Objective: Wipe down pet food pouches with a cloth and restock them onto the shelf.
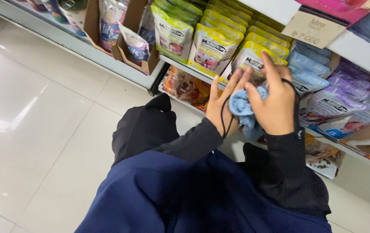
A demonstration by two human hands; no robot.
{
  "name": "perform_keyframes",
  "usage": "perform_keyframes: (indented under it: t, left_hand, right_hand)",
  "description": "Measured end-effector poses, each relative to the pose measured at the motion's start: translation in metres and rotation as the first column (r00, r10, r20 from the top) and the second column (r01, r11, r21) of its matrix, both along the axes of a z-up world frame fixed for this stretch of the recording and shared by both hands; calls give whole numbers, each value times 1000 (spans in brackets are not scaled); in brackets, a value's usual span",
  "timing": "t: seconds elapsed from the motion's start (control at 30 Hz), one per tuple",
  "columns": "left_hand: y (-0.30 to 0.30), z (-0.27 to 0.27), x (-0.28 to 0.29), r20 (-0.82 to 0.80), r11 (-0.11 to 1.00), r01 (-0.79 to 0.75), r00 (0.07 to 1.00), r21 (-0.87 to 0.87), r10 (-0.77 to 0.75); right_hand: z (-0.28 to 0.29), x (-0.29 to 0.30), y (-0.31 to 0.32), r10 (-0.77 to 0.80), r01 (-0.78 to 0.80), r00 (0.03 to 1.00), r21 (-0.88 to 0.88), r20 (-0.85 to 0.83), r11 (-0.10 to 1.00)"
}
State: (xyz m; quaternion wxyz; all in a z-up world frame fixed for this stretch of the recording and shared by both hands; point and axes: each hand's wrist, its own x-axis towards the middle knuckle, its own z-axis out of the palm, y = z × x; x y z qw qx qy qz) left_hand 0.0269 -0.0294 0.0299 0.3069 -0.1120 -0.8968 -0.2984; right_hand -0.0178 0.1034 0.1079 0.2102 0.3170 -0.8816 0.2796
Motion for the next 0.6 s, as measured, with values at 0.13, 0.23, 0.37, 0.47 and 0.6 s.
perform_keyframes:
  t: [0.13, 0.23, 0.37, 0.47, 0.6]
  left_hand:
    - [-38, 24, -4, -82, 998, 5, 997, -66, -11]
    - [-68, 54, -3, -171, 996, -7, 985, 90, 22]
    - [-97, 75, -1, -220, 973, -153, 957, 176, 190]
    - [-117, 76, -3, -155, 930, -188, 957, 316, 246]
    - [-137, 27, -29, -62, 494, -26, 985, 869, 161]
  right_hand:
    - [17, 9, -7, -42, 52, 990, -70, 138, 996]
    - [18, 11, -11, -88, 97, 987, -69, 131, 993]
    - [22, 20, -24, -16, 22, 994, -57, 109, 998]
    - [32, 26, -44, 41, -27, 985, -81, 170, 996]
    - [56, 27, -86, 77, -69, 980, -47, 185, 996]
